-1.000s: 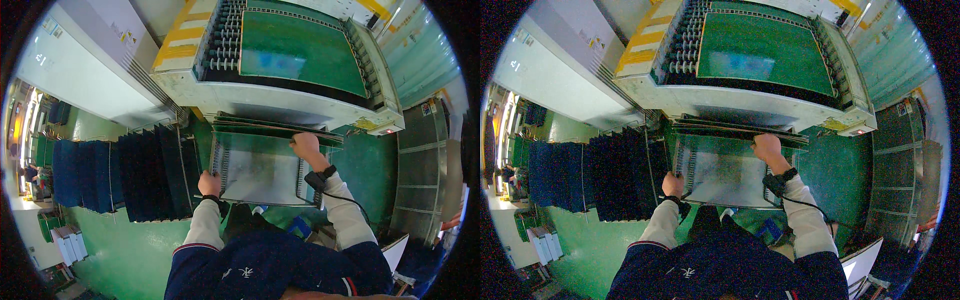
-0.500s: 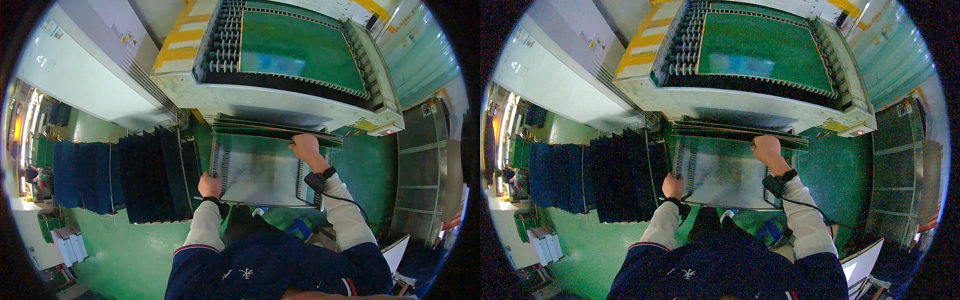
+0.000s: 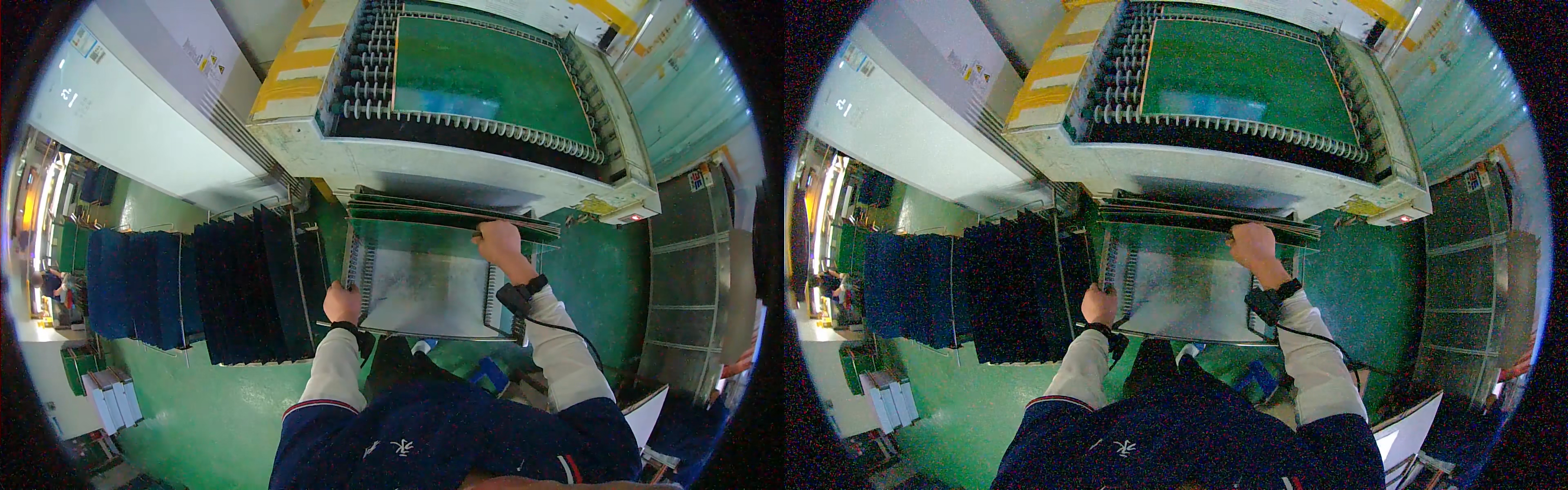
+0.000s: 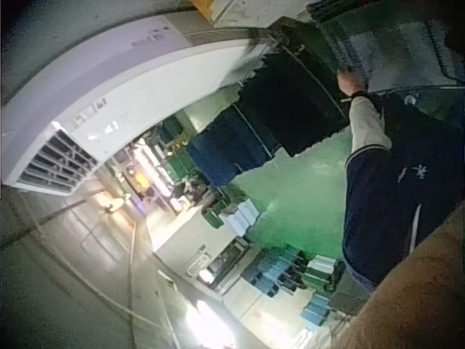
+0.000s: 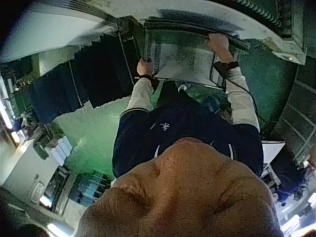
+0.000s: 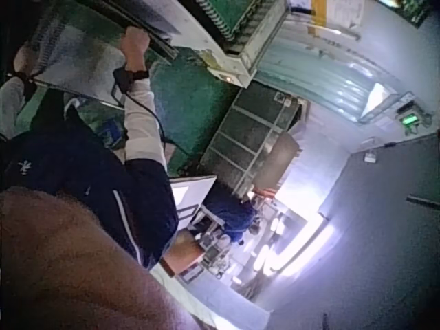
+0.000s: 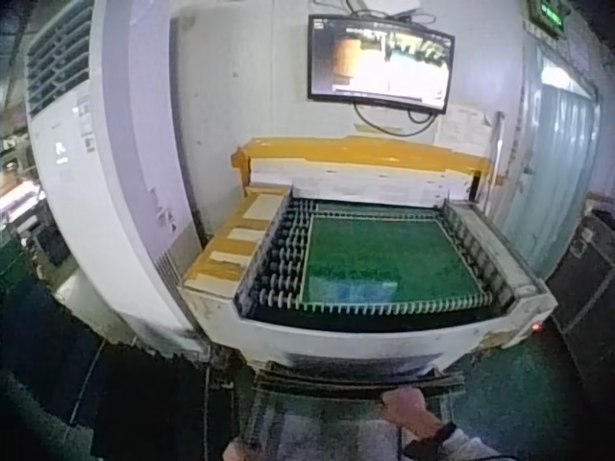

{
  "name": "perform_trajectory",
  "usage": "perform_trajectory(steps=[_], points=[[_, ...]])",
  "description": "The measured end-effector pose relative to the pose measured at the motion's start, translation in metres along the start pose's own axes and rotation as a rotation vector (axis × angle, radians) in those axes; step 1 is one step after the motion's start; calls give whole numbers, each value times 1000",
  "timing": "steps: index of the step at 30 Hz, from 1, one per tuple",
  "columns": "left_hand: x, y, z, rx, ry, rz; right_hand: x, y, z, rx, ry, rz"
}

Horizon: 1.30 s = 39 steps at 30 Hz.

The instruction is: The recorder is taking green panels and placing them into a vertical storage or drying rack.

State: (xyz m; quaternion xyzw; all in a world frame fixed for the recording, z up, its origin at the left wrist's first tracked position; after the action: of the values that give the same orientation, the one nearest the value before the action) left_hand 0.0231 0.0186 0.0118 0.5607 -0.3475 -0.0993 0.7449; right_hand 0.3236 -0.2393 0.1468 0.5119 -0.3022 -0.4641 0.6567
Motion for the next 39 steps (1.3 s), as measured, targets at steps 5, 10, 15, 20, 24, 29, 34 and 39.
perform_trajectory(steps=[5, 10, 15, 20, 24, 29, 34, 39], points=[[-1, -1, 0, -11, 13, 14, -1, 2, 2, -2, -3, 11], [-2, -1, 0, -23, 27, 22, -4, 4, 3, -2, -12, 16], [0, -1, -1, -24, 25, 4, 2, -3, 0, 59, 13, 12], [-2, -2, 0, 1, 21, -11, 1, -3, 2, 90, 34, 7], [-3, -3, -1, -3, 26, -22, 0, -4, 2, 89, 23, 19], [0, -1, -1, -9, 26, -24, 2, -5, 2, 109, 25, 20], [5, 3, 0, -14, 21, -19, 3, -8, 1, 114, 13, 48], [-1, 2, 0, 5, 35, -1, 1, -8, 0, 117, 34, 56]])
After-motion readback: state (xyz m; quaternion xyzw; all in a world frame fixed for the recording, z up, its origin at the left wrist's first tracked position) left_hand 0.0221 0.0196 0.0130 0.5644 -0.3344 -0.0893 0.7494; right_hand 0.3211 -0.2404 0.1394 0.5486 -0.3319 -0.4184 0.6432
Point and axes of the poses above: each hand's wrist, its own z-axis away from the middle knuckle, its own y-axis out of the back of the hand, x = y × z, the point moved 4 cm from there along -z, towards the middle knuckle, and after that the axes turned 13 degrees about -y, right-handed, at the moved point
